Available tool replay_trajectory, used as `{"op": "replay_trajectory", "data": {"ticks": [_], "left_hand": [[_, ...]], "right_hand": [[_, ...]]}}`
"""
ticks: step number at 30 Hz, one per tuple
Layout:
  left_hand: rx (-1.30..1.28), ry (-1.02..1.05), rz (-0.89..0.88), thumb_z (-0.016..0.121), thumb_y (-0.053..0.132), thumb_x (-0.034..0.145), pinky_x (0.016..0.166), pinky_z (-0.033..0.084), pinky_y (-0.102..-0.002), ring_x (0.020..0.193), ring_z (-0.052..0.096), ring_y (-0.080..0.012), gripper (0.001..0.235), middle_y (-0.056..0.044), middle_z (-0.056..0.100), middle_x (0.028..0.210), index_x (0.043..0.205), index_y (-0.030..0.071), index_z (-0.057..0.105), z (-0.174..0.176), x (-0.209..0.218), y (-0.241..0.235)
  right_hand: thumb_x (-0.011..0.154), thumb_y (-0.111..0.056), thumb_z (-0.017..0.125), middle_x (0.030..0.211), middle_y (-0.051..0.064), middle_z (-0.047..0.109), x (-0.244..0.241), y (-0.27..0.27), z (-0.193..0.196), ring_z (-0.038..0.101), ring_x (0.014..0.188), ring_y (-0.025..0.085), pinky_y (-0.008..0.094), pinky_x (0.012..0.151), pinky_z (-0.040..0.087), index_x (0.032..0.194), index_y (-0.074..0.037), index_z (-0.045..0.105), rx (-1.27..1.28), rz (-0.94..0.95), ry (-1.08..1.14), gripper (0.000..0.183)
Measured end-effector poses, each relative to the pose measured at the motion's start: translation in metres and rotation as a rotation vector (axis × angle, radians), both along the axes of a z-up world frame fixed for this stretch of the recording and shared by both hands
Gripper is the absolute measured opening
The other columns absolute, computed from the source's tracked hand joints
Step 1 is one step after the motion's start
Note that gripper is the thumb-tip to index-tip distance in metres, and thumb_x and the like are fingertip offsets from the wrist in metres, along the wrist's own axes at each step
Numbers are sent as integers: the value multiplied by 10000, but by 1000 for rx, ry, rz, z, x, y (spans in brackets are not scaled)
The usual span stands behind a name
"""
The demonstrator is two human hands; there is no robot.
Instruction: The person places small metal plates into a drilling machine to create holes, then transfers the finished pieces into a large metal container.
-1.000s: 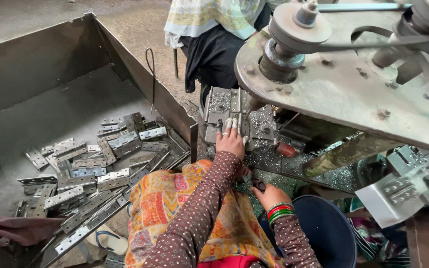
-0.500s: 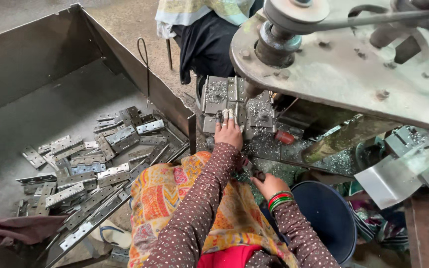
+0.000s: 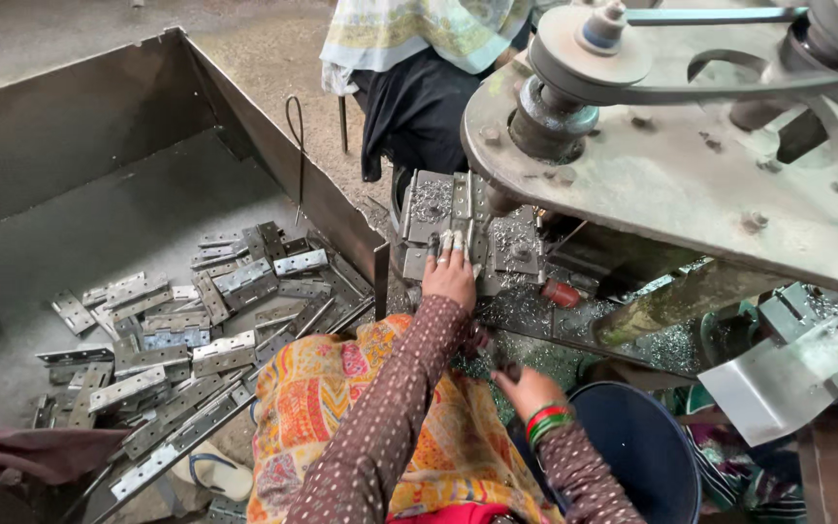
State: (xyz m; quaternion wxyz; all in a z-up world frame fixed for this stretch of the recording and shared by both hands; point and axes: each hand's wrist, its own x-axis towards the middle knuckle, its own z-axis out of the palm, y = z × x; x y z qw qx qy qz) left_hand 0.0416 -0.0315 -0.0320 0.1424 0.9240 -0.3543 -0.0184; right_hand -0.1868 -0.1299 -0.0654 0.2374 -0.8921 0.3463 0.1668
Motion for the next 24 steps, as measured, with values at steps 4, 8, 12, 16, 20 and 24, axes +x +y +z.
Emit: {"op": "replay_trajectory", "data": {"ticks": [4, 8, 12, 16, 20, 24], "left_hand": [[-14, 43, 11, 428, 197, 1006, 1204, 290, -528, 1443, 416, -276, 392, -143, 488, 1516, 1313, 47, 620, -4, 13, -11], [-71, -30, 20, 459, 206, 979, 1155, 292, -543, 1414, 427, -282, 402, -144, 504, 1471, 1302, 39, 630, -2, 16, -11], [-13, -49, -23, 508, 207, 967, 1191, 293, -526, 1418, 459, -269, 347, -134, 550, 1440, 1221, 71, 700, -3, 5, 7], [62, 13, -19, 518, 184, 1000, 1220, 302, -528, 1429, 473, -249, 309, -120, 575, 1437, 1219, 83, 712, 1, 25, -10], [24, -21, 1, 529, 177, 973, 1194, 304, -523, 1423, 454, -241, 353, -115, 560, 1442, 1275, 68, 676, -3, 40, -20], [54, -34, -20, 507, 219, 966, 1183, 263, -524, 1466, 365, -252, 400, -108, 447, 1548, 1318, 78, 637, 3, 33, -6]], "right_hand": [[837, -728, 570, 871, 202, 756, -3, 3, 8, 738, 861, 403, 503, 783, 581, 999, -104, 768, -112, 27, 38, 674], [889, -709, 536, 889, 214, 741, -28, 31, -36, 720, 861, 418, 509, 797, 569, 1018, -112, 747, -296, 17, -119, 646], [878, -668, 556, 898, 217, 744, -15, 17, -17, 712, 872, 433, 517, 777, 568, 1019, -91, 754, -132, -11, -127, 626], [854, -703, 558, 926, 201, 754, 10, -6, 28, 730, 910, 398, 496, 826, 570, 1027, -107, 772, -65, 71, 74, 657], [829, -738, 561, 954, 214, 750, -19, 23, -2, 727, 917, 405, 502, 815, 584, 1047, -89, 753, -96, -59, -36, 711], [868, -734, 524, 953, 223, 745, -23, 27, -42, 717, 933, 416, 507, 835, 569, 1089, -119, 726, -222, -78, 64, 684]]}}
